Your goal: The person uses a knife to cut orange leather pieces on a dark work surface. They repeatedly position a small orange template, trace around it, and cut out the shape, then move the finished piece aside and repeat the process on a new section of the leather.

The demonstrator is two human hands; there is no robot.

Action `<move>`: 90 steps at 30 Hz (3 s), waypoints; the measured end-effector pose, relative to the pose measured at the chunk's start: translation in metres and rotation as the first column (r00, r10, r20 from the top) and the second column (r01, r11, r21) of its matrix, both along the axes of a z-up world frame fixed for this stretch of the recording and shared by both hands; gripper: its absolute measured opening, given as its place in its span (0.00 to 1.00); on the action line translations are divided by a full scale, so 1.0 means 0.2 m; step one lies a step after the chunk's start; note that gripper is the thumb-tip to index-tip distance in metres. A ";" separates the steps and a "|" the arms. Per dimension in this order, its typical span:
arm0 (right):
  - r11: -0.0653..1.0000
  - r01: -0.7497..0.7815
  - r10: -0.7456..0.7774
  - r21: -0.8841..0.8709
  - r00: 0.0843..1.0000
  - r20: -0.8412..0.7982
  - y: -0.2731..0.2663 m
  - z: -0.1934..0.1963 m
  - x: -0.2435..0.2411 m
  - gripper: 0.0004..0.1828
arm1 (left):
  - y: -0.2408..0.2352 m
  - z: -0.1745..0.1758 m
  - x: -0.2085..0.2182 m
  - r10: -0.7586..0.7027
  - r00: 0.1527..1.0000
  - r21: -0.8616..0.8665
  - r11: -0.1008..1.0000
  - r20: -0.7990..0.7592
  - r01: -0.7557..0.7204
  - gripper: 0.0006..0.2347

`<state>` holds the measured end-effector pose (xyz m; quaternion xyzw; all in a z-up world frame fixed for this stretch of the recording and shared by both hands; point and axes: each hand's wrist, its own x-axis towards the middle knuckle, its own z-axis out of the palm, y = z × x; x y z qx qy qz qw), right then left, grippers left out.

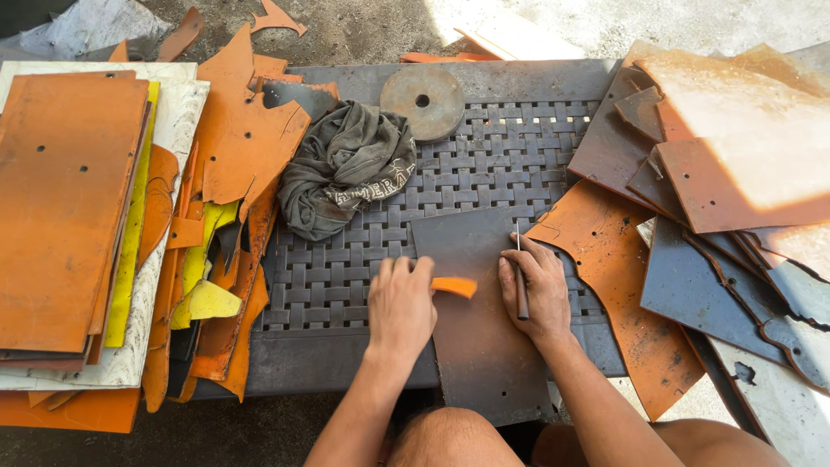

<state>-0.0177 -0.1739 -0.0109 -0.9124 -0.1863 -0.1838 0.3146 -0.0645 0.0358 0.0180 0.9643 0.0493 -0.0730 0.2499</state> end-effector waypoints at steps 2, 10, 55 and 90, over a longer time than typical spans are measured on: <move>1.000 0.018 -0.017 0.018 1.000 -0.026 -0.01 -0.01 0.00 0.09 | 0.01 0.00 0.11 -0.142 0.983 0.105 0.986 0.113 0.130 0.12; 1.000 -0.019 0.018 -0.013 0.999 -0.045 -0.02 -0.02 0.01 0.11 | 0.09 -0.03 0.12 -0.182 0.979 -0.025 0.982 0.093 0.185 0.18; 0.989 -0.062 0.040 -0.131 0.986 -0.163 -0.04 -0.02 0.03 0.23 | -0.12 -0.21 0.33 -0.178 0.922 -0.048 0.977 0.344 0.206 0.14; 0.988 -0.045 0.019 -0.146 0.985 -0.174 -0.04 -0.04 0.02 0.23 | -0.12 -0.25 0.32 -0.183 0.915 -0.012 0.980 0.361 0.201 0.18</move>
